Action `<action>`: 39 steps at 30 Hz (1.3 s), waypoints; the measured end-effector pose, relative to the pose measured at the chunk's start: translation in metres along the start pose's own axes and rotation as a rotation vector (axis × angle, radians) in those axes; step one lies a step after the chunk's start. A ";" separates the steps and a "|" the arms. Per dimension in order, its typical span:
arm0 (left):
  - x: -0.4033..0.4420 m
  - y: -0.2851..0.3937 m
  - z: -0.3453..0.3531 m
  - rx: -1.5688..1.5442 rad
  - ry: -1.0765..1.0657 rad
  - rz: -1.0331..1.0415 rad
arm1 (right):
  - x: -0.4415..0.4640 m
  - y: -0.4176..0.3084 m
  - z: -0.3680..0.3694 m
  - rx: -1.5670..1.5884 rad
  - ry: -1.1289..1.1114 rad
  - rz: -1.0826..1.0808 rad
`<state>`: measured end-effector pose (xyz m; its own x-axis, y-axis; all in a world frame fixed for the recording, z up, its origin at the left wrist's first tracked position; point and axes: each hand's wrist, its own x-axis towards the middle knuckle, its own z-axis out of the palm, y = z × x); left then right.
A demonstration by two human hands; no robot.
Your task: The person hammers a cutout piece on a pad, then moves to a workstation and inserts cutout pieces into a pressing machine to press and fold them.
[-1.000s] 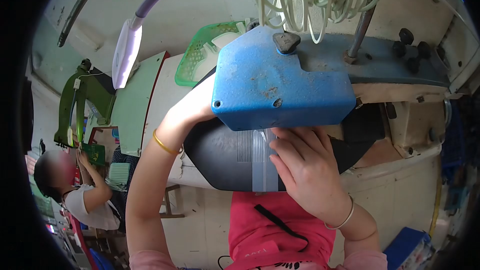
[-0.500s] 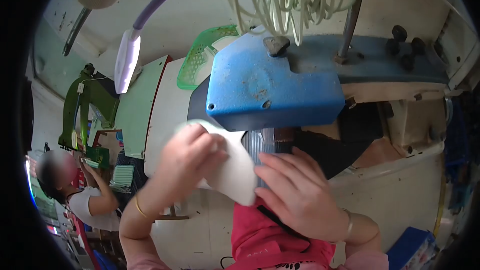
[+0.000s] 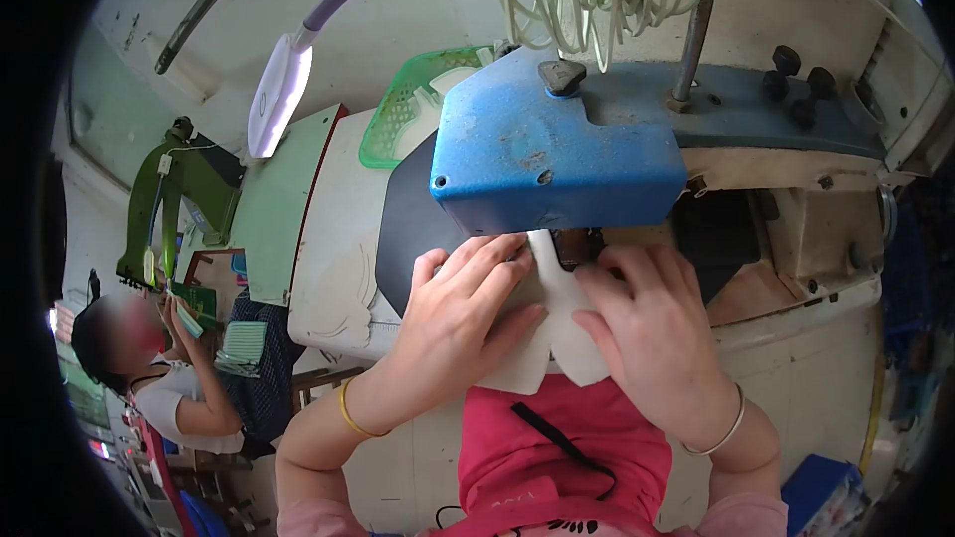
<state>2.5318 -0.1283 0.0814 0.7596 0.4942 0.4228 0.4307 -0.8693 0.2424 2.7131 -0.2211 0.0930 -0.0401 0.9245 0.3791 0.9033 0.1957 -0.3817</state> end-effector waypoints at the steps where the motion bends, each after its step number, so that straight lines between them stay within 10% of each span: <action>1: 0.002 0.001 0.002 0.022 0.020 0.003 | 0.003 0.000 -0.001 -0.027 0.000 0.018; 39: 0.005 0.005 0.005 -0.025 -0.032 -0.043 | 0.019 0.008 0.025 -0.055 0.147 0.019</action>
<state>2.5399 -0.1304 0.0802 0.7558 0.5306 0.3838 0.4514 -0.8467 0.2817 2.7093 -0.1940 0.0762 0.0368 0.8691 0.4933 0.9254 0.1566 -0.3450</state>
